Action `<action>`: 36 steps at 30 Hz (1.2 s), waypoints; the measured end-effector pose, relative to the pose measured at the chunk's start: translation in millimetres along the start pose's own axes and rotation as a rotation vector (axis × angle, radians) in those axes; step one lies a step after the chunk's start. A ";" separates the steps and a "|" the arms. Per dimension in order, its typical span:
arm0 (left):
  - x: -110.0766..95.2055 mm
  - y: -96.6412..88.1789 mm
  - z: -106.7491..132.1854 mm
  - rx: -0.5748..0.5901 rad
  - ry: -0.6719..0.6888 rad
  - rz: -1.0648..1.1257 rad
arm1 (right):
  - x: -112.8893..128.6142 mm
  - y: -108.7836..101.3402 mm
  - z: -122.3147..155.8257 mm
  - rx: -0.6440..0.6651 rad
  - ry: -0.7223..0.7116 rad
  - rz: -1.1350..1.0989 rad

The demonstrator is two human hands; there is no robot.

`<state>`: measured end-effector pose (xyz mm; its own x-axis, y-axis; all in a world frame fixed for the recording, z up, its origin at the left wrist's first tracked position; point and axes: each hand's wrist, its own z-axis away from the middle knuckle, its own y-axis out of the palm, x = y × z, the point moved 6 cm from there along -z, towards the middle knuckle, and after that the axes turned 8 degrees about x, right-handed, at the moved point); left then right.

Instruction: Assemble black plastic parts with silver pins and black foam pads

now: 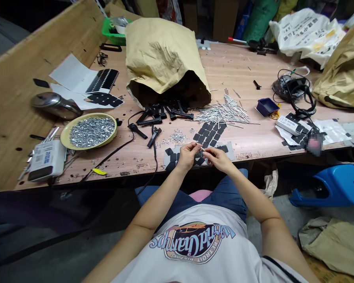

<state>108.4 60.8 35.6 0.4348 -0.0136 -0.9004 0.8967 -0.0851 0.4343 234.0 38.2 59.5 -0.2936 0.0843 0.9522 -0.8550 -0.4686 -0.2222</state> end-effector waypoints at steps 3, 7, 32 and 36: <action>2.9 -3.0 -0.1 -0.034 -0.065 0.054 | -1.4 2.2 12.1 0.166 0.001 0.023; 3.2 1.1 1.4 0.003 -0.124 0.075 | -3.0 -2.3 23.8 0.154 -0.027 0.051; -14.8 -31.5 26.1 -0.151 0.008 -0.234 | -29.1 -2.7 46.3 -0.110 0.383 0.990; -24.1 -38.4 28.9 -0.173 0.048 -0.228 | -30.2 -10.7 50.5 -0.247 0.419 0.987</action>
<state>61.1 35.6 39.9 0.2202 0.0339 -0.9749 0.9707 0.0906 0.2225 273.6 -3.7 43.7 -0.9770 0.0832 0.1966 -0.2128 -0.3088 -0.9270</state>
